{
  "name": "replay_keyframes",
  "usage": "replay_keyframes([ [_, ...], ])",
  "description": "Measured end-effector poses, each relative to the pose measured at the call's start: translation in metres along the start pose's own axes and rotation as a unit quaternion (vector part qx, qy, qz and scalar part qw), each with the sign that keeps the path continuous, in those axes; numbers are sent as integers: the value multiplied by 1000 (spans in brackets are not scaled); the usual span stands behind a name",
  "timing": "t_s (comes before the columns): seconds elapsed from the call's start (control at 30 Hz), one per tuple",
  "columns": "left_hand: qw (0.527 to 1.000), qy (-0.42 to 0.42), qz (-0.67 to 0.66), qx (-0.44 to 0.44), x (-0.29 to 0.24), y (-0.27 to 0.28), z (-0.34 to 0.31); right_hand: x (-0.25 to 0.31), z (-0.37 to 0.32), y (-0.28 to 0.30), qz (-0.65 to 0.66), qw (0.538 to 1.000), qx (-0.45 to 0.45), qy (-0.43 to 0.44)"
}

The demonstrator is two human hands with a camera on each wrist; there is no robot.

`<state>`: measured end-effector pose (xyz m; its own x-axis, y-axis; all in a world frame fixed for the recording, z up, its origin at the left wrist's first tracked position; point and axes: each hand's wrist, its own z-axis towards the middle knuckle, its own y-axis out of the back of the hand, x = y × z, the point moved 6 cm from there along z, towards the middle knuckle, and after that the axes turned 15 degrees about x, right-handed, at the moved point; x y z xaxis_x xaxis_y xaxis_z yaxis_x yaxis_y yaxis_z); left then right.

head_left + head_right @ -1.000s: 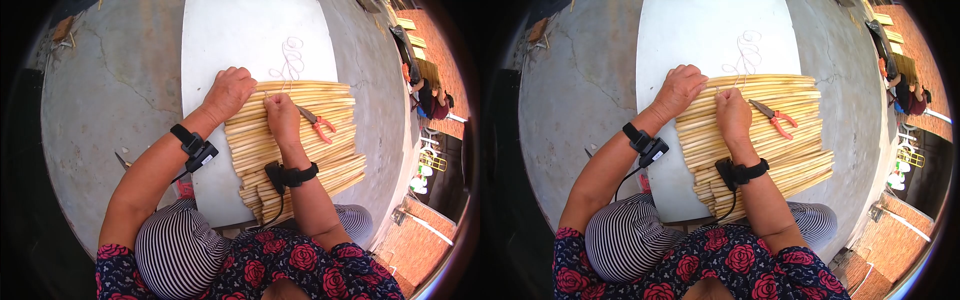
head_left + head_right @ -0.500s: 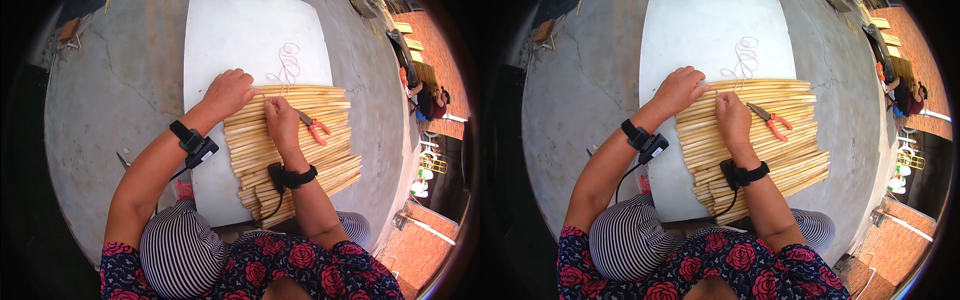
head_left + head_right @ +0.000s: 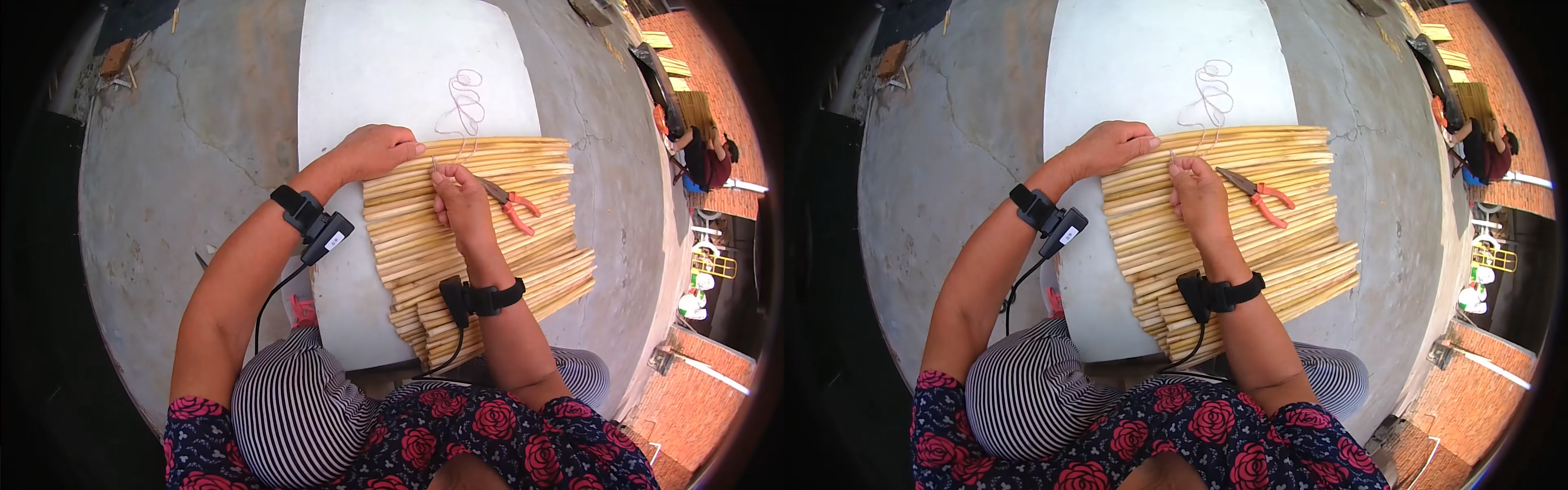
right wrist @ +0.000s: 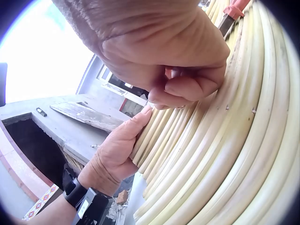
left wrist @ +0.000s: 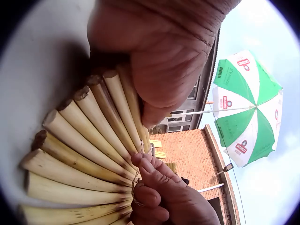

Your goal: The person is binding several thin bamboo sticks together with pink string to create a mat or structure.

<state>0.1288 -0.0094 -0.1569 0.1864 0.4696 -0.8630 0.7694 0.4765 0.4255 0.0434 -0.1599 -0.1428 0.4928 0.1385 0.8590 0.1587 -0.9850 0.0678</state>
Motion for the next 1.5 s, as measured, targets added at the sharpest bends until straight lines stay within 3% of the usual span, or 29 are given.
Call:
replay_keyframes([
  [0.2,998,-19,54,17,-2,2,5,-2,1,-3,57,998,-9,-14],
  [0.37,994,14,105,32,-2,2,7,-5,1,-2,86,995,-35,-20],
  [0.93,998,-14,58,8,4,1,1,-1,5,-10,57,995,-77,-5],
  [1.1,996,21,74,40,1,1,-3,7,11,-12,40,996,-73,-13],
  [1.33,995,-8,97,3,5,2,-3,7,19,-16,74,994,-73,-34],
  [1.5,996,-27,83,-10,7,3,-7,4,20,-16,79,996,-11,-25],
])
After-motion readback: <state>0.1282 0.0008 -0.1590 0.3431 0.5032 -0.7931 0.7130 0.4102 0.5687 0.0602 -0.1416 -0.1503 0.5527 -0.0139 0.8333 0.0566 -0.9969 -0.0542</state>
